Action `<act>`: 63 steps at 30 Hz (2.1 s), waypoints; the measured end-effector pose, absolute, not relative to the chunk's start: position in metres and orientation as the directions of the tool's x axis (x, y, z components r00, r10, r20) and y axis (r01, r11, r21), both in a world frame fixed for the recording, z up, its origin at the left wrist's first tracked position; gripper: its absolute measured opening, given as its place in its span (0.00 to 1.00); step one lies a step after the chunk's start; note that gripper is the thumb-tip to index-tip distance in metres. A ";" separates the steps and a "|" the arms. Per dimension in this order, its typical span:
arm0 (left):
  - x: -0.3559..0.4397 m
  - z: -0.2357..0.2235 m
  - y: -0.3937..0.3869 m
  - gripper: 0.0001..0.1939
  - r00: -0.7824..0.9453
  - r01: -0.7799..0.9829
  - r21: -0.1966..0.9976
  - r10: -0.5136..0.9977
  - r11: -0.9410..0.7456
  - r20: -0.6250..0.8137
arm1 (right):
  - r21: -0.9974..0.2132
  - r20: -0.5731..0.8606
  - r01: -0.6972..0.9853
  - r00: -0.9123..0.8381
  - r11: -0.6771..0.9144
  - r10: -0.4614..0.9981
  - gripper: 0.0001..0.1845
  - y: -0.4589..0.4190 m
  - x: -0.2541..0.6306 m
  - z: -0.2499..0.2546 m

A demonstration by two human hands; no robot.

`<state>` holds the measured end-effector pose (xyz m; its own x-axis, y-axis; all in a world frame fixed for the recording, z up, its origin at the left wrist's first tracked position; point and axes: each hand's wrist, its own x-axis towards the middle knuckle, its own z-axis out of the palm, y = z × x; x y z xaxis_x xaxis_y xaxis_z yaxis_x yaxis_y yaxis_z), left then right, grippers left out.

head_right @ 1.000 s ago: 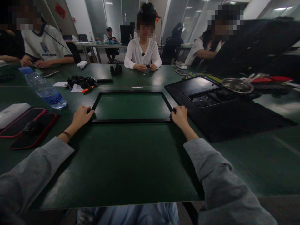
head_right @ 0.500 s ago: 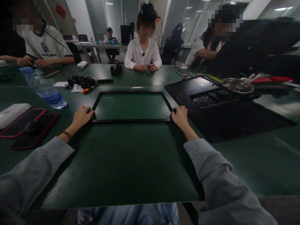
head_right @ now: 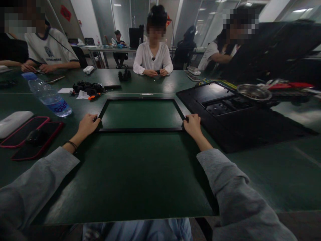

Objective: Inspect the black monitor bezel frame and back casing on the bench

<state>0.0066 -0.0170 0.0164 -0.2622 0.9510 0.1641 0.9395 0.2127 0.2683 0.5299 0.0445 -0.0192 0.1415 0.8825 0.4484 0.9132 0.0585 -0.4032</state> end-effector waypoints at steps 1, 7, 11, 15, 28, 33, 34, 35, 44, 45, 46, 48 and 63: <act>0.006 0.016 -0.017 0.26 -0.261 0.940 0.269 0.951 0.210 0.166 | -0.409 0.456 0.911 0.144 0.063 0.878 0.16 0.044 0.530 -0.019; 0.004 0.014 -0.016 0.27 -0.257 0.939 0.278 0.951 0.204 0.172 | -0.403 0.447 0.914 0.146 0.053 0.883 0.18 0.048 0.533 -0.023; 0.004 0.014 -0.015 0.27 -0.244 0.939 0.286 0.955 0.189 0.170 | -0.368 0.444 0.929 0.139 0.038 0.885 0.22 0.052 0.539 -0.030; 0.005 0.016 -0.016 0.26 -0.250 0.936 0.293 0.954 0.194 0.167 | -0.339 0.435 0.940 0.128 0.030 0.891 0.24 0.054 0.541 -0.034; 0.002 0.011 -0.013 0.26 -0.248 0.939 0.285 0.953 0.193 0.171 | -0.448 0.431 0.891 0.150 0.067 0.890 0.19 0.046 0.532 -0.022; 0.001 0.012 -0.013 0.26 -0.237 0.942 0.278 0.958 0.187 0.159 | -0.448 0.413 0.893 0.166 0.042 0.896 0.20 0.047 0.534 -0.024; 0.002 0.013 -0.014 0.26 -0.240 0.942 0.275 0.958 0.191 0.157 | -0.442 0.411 0.896 0.165 0.038 0.897 0.20 0.048 0.535 -0.026; 0.002 0.014 -0.014 0.27 -0.243 0.942 0.272 0.958 0.194 0.156 | -0.437 0.409 0.899 0.165 0.034 0.897 0.21 0.049 0.537 -0.027; 0.004 0.016 -0.016 0.27 -0.240 0.940 0.283 0.957 0.188 0.161 | -0.393 0.406 0.919 0.139 0.035 0.903 0.23 0.054 0.543 -0.034; 0.004 0.016 -0.016 0.27 -0.241 0.940 0.284 0.957 0.188 0.162 | -0.391 0.404 0.920 0.141 0.031 0.904 0.23 0.054 0.542 -0.034; 0.004 0.015 -0.015 0.27 -0.241 0.940 0.284 0.957 0.189 0.163 | -0.392 0.404 0.920 0.143 0.029 0.904 0.23 0.053 0.541 -0.033; 0.003 0.014 -0.015 0.26 -0.243 0.940 0.284 0.956 0.191 0.163 | -0.398 0.403 0.917 0.151 0.024 0.903 0.22 0.051 0.539 -0.031; 0.007 0.021 -0.019 0.24 -0.238 0.944 0.270 0.959 0.191 0.151 | -0.421 0.422 0.906 0.150 0.047 0.894 0.20 0.053 0.541 -0.032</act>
<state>0.0074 -0.0189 0.0208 -0.2379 0.9595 0.1513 0.9437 0.1914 0.2700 0.5408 0.0532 -0.0316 0.1501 0.8941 0.4220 0.9060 0.0465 -0.4207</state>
